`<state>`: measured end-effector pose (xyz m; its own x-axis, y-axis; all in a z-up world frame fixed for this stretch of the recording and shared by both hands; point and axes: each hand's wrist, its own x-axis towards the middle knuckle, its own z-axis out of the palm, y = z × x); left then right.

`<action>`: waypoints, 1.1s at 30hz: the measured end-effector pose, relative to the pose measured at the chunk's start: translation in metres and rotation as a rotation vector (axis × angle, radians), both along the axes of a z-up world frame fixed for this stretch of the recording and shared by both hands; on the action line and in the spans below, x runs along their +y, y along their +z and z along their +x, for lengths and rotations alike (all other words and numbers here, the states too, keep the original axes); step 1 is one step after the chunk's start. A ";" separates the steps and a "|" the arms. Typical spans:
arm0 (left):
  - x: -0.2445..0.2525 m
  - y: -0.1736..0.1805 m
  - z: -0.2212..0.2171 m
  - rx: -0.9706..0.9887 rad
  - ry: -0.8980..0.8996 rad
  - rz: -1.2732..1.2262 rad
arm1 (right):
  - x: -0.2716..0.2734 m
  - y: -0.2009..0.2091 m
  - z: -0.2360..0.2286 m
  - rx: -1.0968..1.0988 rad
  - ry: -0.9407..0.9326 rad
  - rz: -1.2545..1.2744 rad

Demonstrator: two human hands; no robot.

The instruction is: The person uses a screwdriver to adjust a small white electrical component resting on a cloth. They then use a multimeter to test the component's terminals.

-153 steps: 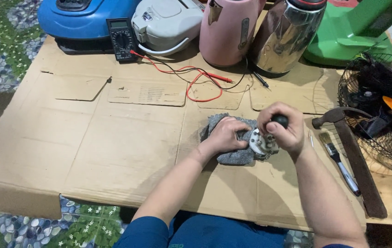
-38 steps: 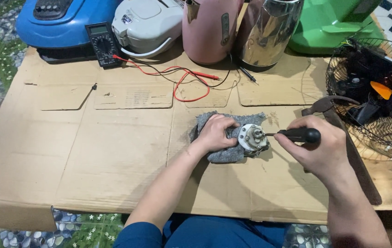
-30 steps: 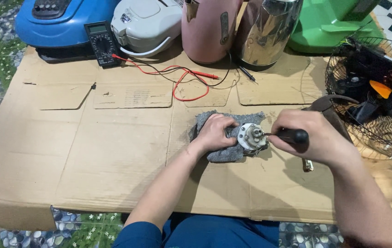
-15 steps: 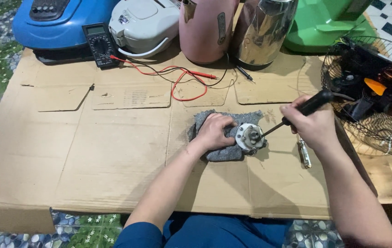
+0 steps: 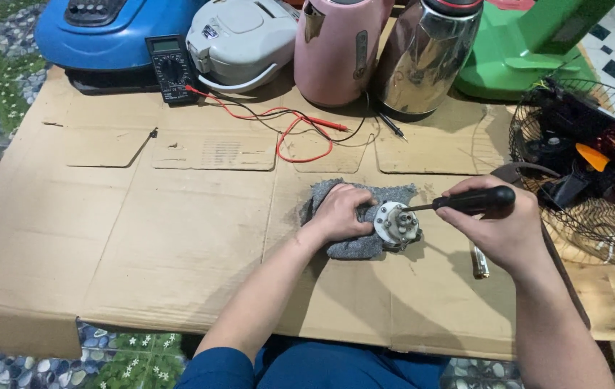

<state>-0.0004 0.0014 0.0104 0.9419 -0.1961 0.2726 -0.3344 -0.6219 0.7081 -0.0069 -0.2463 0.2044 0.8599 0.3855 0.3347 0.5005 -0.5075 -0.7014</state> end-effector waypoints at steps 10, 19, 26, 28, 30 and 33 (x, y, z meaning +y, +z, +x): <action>0.001 0.009 -0.002 0.018 -0.028 -0.031 | -0.002 0.012 0.023 -0.065 0.344 -0.222; 0.002 0.001 0.002 -0.013 -0.035 -0.011 | 0.002 0.035 0.030 -0.140 0.709 -0.343; 0.002 -0.002 0.004 -0.012 -0.040 -0.007 | 0.010 0.038 0.031 -0.136 0.729 -0.415; 0.003 0.000 0.003 -0.010 -0.041 -0.009 | 0.013 0.039 0.035 -0.132 0.756 -0.458; 0.002 0.002 0.001 -0.025 -0.040 -0.032 | 0.015 0.040 0.038 -0.097 0.787 -0.463; 0.003 0.004 0.001 -0.020 -0.038 -0.041 | 0.018 0.041 0.040 -0.099 0.794 -0.486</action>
